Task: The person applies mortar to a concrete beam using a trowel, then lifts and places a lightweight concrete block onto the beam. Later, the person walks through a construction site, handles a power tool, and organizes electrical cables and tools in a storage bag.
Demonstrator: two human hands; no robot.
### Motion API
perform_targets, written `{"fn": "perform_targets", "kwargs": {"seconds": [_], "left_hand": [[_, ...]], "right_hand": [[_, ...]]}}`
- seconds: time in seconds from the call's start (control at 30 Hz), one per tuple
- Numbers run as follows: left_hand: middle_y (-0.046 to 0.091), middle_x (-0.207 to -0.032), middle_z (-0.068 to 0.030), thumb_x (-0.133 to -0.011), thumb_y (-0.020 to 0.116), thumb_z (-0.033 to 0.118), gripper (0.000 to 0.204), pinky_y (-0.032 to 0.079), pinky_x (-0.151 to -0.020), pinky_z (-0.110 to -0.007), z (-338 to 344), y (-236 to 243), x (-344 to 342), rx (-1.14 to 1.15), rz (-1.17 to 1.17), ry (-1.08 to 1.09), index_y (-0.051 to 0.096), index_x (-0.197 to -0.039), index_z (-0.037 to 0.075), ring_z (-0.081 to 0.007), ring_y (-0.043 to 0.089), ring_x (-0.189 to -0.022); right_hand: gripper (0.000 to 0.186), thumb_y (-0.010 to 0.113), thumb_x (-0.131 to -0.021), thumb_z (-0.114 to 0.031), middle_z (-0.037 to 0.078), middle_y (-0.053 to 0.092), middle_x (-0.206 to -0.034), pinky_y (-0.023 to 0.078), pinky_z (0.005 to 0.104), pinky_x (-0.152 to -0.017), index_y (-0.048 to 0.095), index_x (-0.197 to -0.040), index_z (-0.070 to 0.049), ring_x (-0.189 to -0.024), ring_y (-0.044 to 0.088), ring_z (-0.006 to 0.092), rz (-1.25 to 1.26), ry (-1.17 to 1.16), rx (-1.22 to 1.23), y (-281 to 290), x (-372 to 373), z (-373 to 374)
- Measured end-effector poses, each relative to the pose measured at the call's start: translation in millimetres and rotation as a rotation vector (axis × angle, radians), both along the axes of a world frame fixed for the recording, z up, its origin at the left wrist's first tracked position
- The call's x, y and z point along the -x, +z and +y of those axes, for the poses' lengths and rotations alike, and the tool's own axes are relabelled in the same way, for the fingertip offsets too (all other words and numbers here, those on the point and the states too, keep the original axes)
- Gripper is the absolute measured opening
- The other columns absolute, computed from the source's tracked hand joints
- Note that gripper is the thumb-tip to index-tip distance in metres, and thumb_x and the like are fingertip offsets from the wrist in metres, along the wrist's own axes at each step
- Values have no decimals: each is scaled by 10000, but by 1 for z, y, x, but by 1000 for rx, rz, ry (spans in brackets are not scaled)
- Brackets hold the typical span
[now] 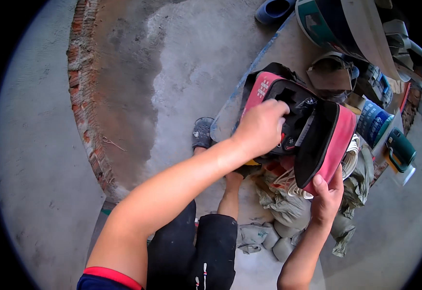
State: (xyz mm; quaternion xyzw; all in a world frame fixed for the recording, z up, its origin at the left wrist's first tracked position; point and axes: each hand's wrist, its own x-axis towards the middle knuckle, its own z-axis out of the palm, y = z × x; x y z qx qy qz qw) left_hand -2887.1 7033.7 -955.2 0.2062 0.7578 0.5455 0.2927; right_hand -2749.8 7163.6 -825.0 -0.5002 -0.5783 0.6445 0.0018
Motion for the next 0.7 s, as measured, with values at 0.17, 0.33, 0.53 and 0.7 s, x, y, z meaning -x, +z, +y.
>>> {"fn": "perform_targets", "kwargs": {"seconds": [0.17,0.33,0.53,0.7], "left_hand": [[535,-925,-66,-742,556,182,208,385,-677,-308,22,-13,-58,241,646,-571,621,-905,69,-210,502,-888],[527,-944,-45,-747,576,219,202,379,-699,-338,37,-17,-81,344,668,-616,633,-891,90,-211,489,-909],[542,-882,-39,-717,601,238,219,378,-688,-350,50,-22,-72,319,650,-694,636,-867,83,-217,502,-885],[534,-864,-65,-578,691,240,350,393,-662,-351,38,-26,-56,75,513,-547,594,-856,51,-252,507,-844]], "right_hand": [[785,769,-724,-134,90,527,-1272,360,323,-1011,373,-1378,44,-1146,513,195,-4,-1,-25,-5,-3,1],[826,772,-722,-131,106,482,-1331,343,329,-1032,335,-1399,47,-1188,483,197,28,0,-24,-7,-2,-1],[862,776,-713,-104,117,437,-1382,333,325,-1043,298,-1412,57,-1229,454,195,46,-23,0,-11,-10,1],[877,781,-713,-107,123,415,-1399,338,318,-1039,284,-1415,62,-1237,445,188,52,-57,33,-12,-11,2]]}}
